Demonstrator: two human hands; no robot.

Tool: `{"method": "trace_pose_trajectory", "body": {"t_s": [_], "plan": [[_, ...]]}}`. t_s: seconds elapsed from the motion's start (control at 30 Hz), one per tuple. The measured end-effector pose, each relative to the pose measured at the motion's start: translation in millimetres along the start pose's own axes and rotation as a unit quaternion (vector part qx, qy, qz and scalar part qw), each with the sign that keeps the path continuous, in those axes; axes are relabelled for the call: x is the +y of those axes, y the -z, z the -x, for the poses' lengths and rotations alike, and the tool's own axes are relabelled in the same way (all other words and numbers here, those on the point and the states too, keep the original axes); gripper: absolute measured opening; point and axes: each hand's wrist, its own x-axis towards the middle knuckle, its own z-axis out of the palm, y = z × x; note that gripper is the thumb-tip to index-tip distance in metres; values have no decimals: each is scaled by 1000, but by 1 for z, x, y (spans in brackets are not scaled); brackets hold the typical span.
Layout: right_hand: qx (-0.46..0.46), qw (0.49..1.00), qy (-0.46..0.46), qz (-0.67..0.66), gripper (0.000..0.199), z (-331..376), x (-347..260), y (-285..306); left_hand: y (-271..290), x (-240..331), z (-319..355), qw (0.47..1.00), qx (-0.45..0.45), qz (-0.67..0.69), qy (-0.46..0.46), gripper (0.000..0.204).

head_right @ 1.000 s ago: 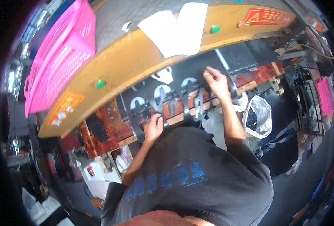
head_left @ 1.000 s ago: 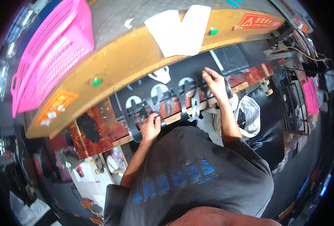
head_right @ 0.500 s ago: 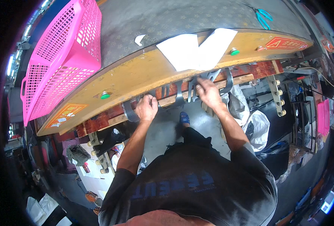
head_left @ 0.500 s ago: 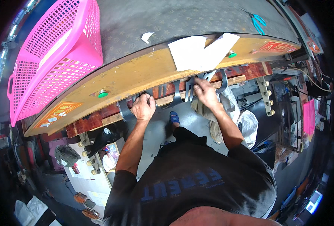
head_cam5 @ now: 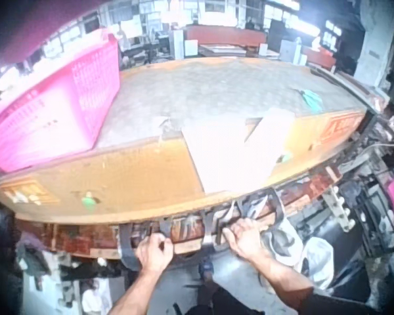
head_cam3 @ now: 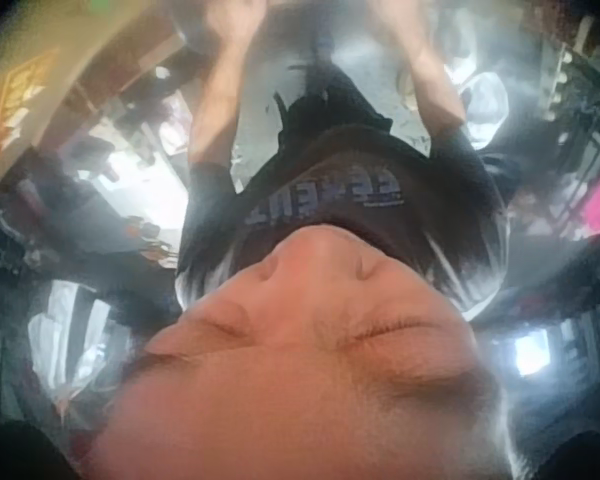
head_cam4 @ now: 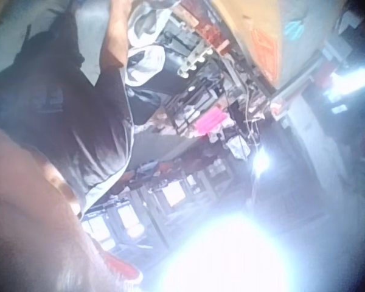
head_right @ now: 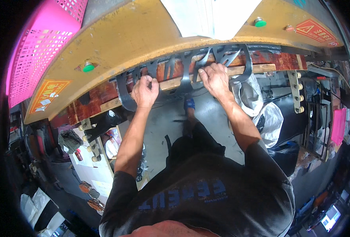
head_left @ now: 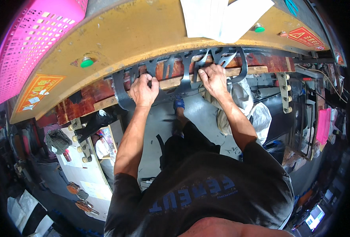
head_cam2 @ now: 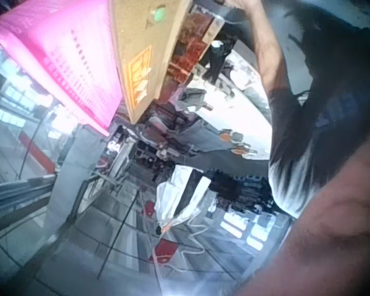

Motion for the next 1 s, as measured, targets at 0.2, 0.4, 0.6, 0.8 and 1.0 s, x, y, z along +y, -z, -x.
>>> {"method": "trace_pose_trajectory", "body": {"t_s": [0.2,0.4,0.6,0.8,1.0], "plan": [[-169,982,-80,1,18,63,-50,83,57,30,81,987,1,151,58,11],[-112,989,-99,-16,68,1,-93,53,61,59,79,990,-1,118,-78,11],[-167,983,-56,43,89,45,-147,0,45,70,125,990,13,69,-119,15],[-278,833,-279,-390,79,16,-111,80,54,67,178,994,-32,16,-99,14],[-103,927,-170,-318,76,31,-62,118,60,73,179,993,3,24,-113,12]]}}
